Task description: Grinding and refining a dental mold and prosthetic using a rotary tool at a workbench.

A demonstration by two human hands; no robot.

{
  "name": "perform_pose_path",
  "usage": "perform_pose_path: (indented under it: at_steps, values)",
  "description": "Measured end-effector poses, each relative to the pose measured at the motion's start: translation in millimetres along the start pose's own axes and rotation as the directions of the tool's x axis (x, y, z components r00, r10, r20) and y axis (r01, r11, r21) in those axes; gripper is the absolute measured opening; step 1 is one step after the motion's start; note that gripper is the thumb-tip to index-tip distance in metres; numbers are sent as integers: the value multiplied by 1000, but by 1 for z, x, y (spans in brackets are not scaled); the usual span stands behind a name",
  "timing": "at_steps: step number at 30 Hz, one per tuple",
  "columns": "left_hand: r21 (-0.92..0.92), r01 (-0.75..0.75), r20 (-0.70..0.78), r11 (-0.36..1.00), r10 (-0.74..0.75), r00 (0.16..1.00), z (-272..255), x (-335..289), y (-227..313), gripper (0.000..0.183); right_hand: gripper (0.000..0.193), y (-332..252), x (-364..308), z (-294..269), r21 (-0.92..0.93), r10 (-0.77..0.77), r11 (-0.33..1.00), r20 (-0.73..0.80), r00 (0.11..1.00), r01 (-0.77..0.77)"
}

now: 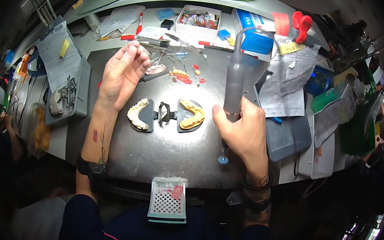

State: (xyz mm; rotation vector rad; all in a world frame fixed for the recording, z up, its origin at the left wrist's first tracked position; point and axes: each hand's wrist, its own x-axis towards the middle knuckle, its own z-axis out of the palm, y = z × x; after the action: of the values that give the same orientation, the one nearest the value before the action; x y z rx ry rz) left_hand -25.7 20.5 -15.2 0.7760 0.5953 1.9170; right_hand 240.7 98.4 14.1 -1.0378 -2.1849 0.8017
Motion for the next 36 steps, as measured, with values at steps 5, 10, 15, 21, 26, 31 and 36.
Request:
perform_pose_path:
  at_steps: [5,10,15,21,26,31,36]
  values:
    - [85,-73,-101,994,81,992,-17,3,17,19,38,-2,-20,6,-227,164,966,190,968,-119]
    - [128,-129,-151,983,148,977,-23,4,26,16,64,2,-23,10,-537,185,843,278,943,-7]
    - [193,-153,-165,969,186,969,-16,3,28,12,13,-24,32,6,-378,-124,899,268,956,222]
    - [214,-138,-141,967,171,975,-18,-2,18,11,19,-12,123,78,-468,-5,855,428,904,226]
    - [209,-129,-113,969,155,981,-3,-1,22,13,30,-22,155,92,-590,220,801,448,866,102]
    - [207,-108,-98,972,131,987,-4,-4,17,13,37,-32,162,90,-586,345,810,526,777,37]
    - [254,-106,19,961,105,994,3,-10,17,20,14,-20,129,48,113,-101,991,335,937,67]
